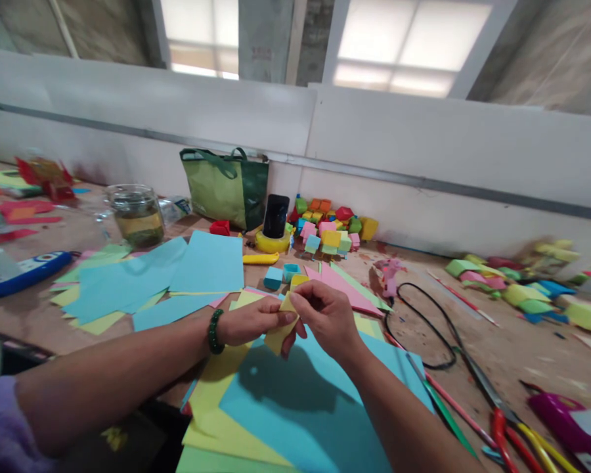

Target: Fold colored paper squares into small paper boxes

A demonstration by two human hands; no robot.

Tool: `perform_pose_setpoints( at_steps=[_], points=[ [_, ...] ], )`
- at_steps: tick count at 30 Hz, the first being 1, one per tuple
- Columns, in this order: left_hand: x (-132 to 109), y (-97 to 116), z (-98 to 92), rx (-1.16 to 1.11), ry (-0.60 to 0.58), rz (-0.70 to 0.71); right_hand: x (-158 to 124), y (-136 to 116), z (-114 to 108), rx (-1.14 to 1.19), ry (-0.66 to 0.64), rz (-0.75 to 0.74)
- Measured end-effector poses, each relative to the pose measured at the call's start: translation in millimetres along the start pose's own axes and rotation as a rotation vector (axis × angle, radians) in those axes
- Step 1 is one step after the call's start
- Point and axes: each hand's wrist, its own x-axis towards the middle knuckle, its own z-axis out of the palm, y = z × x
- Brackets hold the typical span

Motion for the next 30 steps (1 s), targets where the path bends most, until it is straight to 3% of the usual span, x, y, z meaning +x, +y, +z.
perform_pose_setpoints(
  at_steps=[5, 12, 20, 26, 30],
  points=[
    [-2, 0, -0.6, -0.136, 0.025, -0.013, 7, 3, -20, 0.081, -0.13, 0.076],
    [-4, 4, 1.9, -0.086, 0.022, 0.005, 11, -1, -31, 0.105, -0.239, 0.158],
    [-4, 1, 4.2, 0.092, 0.069, 0.002, 12, -5, -33, -0.026, -0.253, 0.19],
    [-3, 0, 4.7, 0.006, 0.097, -0.034, 11, -12, -31, -0.052, -0.292, 0.197],
    [-1, -1, 3.9, -0.034, 0.109, -0.014, 9, -12, -28, -0.035, -0.23, 0.127]
  ],
)
